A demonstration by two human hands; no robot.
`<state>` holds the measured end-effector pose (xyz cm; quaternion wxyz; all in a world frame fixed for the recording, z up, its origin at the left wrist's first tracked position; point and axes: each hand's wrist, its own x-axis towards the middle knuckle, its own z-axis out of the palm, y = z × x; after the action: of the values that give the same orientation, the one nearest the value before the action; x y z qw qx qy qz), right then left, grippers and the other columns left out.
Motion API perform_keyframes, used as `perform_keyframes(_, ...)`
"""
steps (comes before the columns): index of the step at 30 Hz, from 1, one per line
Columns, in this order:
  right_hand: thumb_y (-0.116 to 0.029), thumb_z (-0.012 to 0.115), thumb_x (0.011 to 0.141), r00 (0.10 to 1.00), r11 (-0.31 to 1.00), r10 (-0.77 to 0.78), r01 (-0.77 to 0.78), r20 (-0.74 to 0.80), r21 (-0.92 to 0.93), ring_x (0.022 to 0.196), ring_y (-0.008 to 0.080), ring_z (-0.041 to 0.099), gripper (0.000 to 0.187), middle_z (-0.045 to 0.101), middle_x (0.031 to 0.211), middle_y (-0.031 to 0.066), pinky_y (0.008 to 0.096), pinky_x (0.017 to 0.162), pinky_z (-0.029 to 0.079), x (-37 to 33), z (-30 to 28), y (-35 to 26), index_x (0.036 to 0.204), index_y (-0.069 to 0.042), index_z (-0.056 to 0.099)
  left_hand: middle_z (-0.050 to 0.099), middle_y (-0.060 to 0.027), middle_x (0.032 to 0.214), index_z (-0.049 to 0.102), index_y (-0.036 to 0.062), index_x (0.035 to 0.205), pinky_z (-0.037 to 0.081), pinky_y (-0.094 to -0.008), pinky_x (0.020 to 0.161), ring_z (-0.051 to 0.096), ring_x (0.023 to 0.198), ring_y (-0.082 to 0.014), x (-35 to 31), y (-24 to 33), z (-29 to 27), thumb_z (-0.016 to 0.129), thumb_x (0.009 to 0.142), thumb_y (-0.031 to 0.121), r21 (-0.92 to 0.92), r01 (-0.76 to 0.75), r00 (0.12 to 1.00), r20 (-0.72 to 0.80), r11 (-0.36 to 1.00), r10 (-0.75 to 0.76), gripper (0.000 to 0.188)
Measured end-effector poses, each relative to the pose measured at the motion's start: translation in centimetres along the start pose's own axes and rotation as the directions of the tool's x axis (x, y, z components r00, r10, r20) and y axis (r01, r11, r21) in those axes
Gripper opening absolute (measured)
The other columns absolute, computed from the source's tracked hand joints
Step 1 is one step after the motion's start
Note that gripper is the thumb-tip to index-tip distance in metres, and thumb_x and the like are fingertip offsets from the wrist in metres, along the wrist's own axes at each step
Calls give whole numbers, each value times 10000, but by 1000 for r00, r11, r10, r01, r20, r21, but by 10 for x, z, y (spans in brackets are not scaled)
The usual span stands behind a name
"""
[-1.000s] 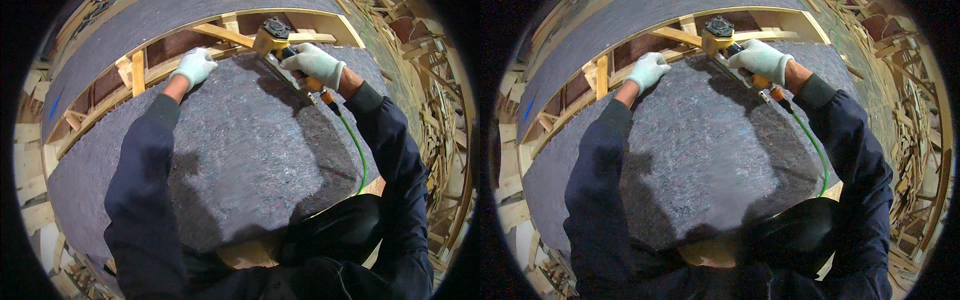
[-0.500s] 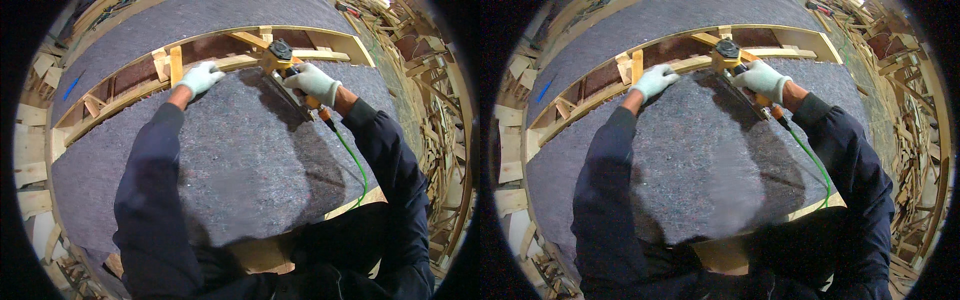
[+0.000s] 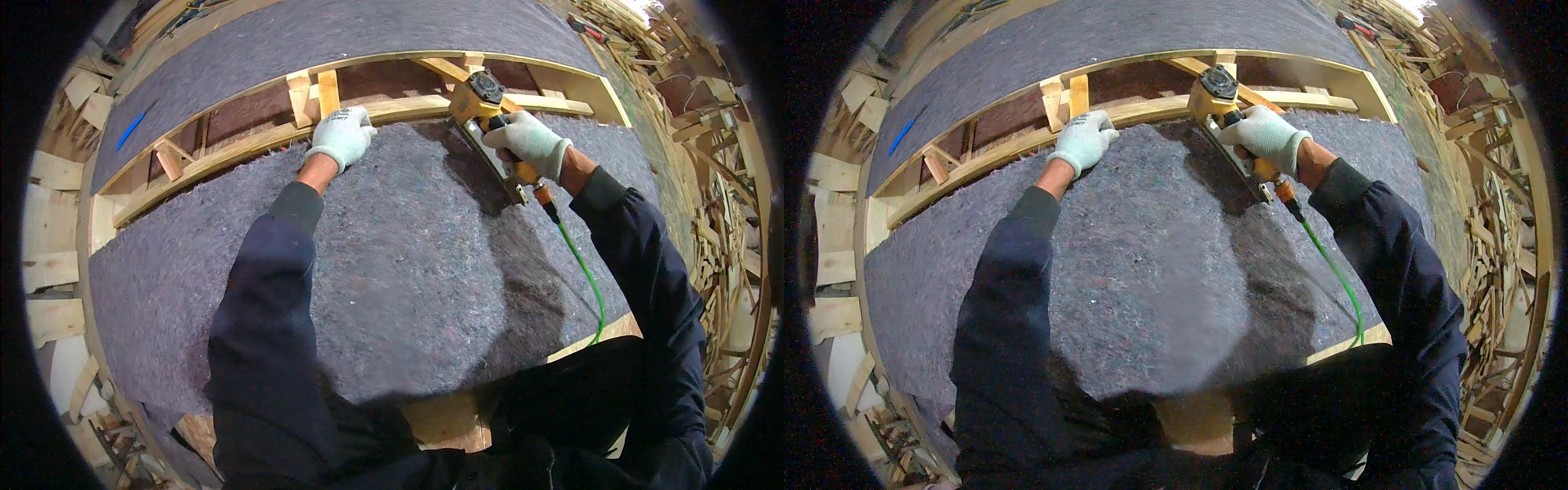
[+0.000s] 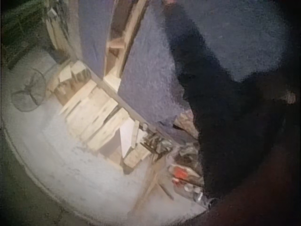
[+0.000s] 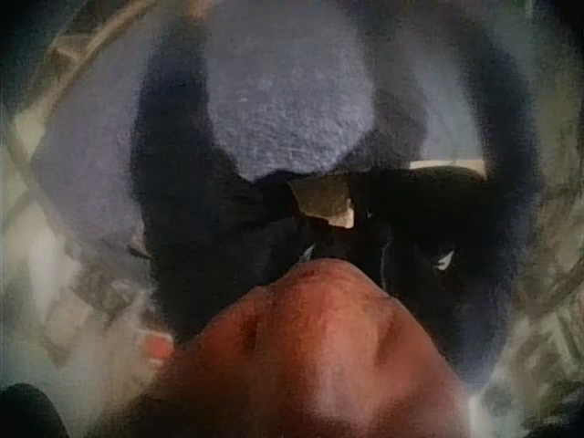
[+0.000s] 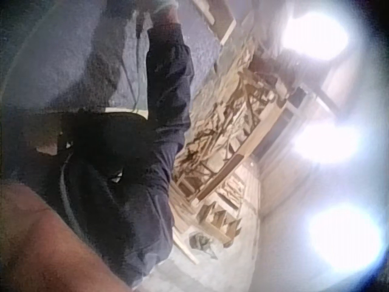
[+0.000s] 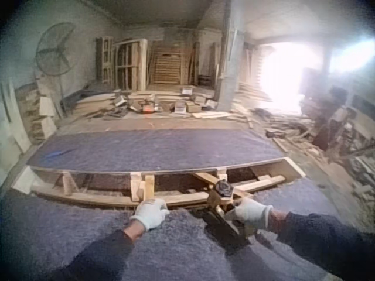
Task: The person staples a dark gray felt-like fabric onto a curved wooden structure using a pneumatic staple gun, then trims the excess fabric with a utility knife. The person works along the edge of the structure, securing the fabric and cutting away the overhang.
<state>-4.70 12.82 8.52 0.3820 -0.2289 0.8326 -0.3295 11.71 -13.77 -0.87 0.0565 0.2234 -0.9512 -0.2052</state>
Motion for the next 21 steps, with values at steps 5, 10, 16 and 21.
perform_keyframes(5, -223, 720, 818, 998, 996, -55, 54, -2, -74, 519, 122, 564, 223, 595, 639, 27, 295, 495, 462, 11, 1, -5, 744, -30, 636, 699, -192, 992, 684, 43, 948, 505, -452, 853, 661, 980, -365, 3, -4, 2, 677, 867, 313, -74, 25, 999, 23, 997, -23, 282)
perform_keyframes(10, -197, 704, 852, 997, 993, -51, 44, 63, 106, 469, 150, 564, 211, 581, 613, 50, 297, 446, 463, 17, 3, -13, 782, -18, 616, 694, -207, 979, 693, 25, 931, 506, -447, 850, 664, 964, -373, 7, -10, 6, 688, 849, 306, -89, -6, 1000, 16, 996, 8, 293)
perform_keyframes(16, -184, 697, 858, 990, 995, -102, 99, 100, 27, 491, 133, 577, 203, 593, 622, 39, 290, 462, 472, 14, 28, -28, 830, 8, 638, 686, -208, 995, 690, 24, 940, 502, -454, 844, 655, 974, -375, 10, -15, 13, 681, 855, 300, -99, -27, 1000, -10, 995, 26, 289)
perform_keyframes(21, -217, 729, 823, 995, 987, -68, 78, 76, -140, 557, 133, 585, 203, 633, 691, 43, 288, 518, 466, 12, 48, -44, 831, -19, 683, 686, -208, 1012, 693, 53, 963, 502, -458, 854, 651, 993, -380, 8, -14, 12, 668, 864, 312, -65, -16, 1000, -28, 998, 14, 278)
